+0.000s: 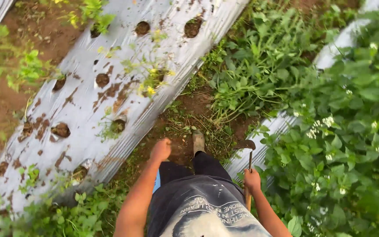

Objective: The person uses a sickle to cut weeds at the base of plants growing through a white plastic mulch sheet. They pull the cut weeds by hand and toss them aside, repeating the process along the row.

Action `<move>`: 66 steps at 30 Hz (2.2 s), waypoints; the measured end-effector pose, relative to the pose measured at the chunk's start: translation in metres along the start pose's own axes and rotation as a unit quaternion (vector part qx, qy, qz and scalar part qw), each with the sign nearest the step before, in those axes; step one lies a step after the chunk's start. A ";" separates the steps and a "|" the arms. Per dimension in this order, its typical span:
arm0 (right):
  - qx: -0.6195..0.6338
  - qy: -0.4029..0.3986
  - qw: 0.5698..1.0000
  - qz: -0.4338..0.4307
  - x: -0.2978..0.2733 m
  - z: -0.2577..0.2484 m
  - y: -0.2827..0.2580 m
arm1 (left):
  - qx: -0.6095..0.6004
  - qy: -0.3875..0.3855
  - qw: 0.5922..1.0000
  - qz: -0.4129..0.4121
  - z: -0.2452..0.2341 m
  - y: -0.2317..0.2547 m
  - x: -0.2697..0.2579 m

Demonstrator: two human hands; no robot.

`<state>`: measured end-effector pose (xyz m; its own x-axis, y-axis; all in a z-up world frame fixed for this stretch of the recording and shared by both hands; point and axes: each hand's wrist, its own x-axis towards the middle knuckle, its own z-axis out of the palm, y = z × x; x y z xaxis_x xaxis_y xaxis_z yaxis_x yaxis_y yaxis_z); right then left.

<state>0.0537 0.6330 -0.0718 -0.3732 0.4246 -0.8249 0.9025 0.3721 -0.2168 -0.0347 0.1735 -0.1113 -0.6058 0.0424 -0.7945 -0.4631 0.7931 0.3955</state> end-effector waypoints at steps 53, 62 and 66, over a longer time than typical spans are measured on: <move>-0.689 -0.328 0.415 -0.496 -0.236 0.780 -0.170 | -0.200 0.471 0.688 -0.514 0.155 -0.527 -0.270; -0.542 -0.454 0.438 -0.556 -0.186 0.972 -0.054 | -0.163 0.331 0.691 -0.622 0.297 -0.711 -0.217; -0.470 -0.518 0.415 -0.581 -0.171 1.014 -0.003 | -0.082 0.261 0.645 -0.714 0.410 -0.758 -0.163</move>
<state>0.3325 -0.2777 -0.4590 0.2931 -0.8953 -0.3356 -0.4232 0.1932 -0.8852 0.6803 -0.1858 -0.4710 0.3980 -0.9039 -0.1568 -0.8258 -0.2785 -0.4903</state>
